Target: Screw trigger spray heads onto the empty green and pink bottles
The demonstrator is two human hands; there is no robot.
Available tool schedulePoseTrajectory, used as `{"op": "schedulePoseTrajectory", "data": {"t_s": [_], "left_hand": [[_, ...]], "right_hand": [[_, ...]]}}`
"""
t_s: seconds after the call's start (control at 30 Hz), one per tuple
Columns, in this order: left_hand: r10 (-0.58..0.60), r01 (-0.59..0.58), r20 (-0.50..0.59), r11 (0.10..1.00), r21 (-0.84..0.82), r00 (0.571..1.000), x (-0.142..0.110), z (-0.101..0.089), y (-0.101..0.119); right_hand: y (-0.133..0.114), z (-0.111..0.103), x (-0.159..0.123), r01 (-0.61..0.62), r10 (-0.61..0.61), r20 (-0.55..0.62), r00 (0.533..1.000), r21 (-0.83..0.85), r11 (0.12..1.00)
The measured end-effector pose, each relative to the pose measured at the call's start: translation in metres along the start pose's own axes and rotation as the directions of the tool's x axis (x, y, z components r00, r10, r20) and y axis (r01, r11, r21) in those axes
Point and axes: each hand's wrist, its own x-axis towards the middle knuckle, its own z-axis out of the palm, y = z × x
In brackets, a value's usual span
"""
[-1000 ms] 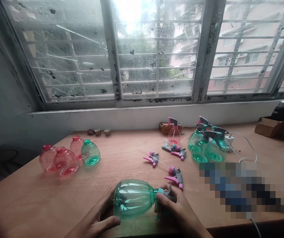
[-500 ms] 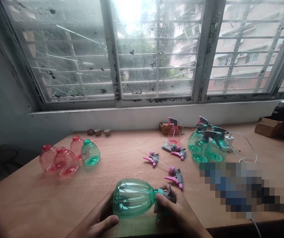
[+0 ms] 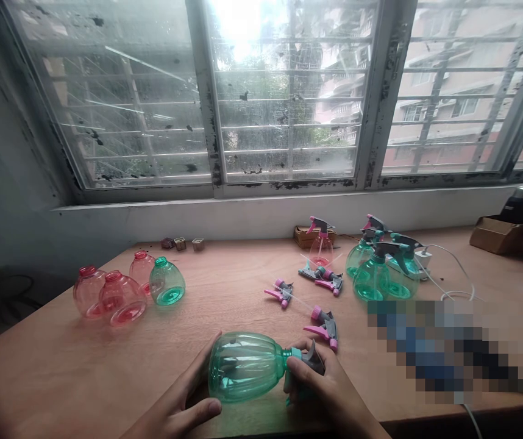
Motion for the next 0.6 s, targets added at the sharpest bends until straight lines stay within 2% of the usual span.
{"op": "schedulePoseTrajectory", "data": {"t_s": [0.23, 0.47, 0.6], "left_hand": [[0.037, -0.036, 0.012, 0.998, -0.052, 0.999, 0.0018, 0.0023, 0.0068], [0.07, -0.067, 0.028, 0.993, -0.097, 0.997, 0.0025, 0.002, 0.0021], [0.031, -0.028, 0.03, 0.995, -0.096, 0.999, 0.002, -0.0001, 0.0026]], "right_hand": [[0.0, -0.0001, 0.0002, 0.005, -0.005, -0.009, 1.0, -0.007, 1.0], [-0.0014, 0.0009, -0.0002, 0.014, -0.014, -0.006, 1.0, -0.006, 1.0], [0.0005, -0.0006, -0.0004, -0.005, 0.004, -0.009, 1.0, -0.006, 1.0]]}}
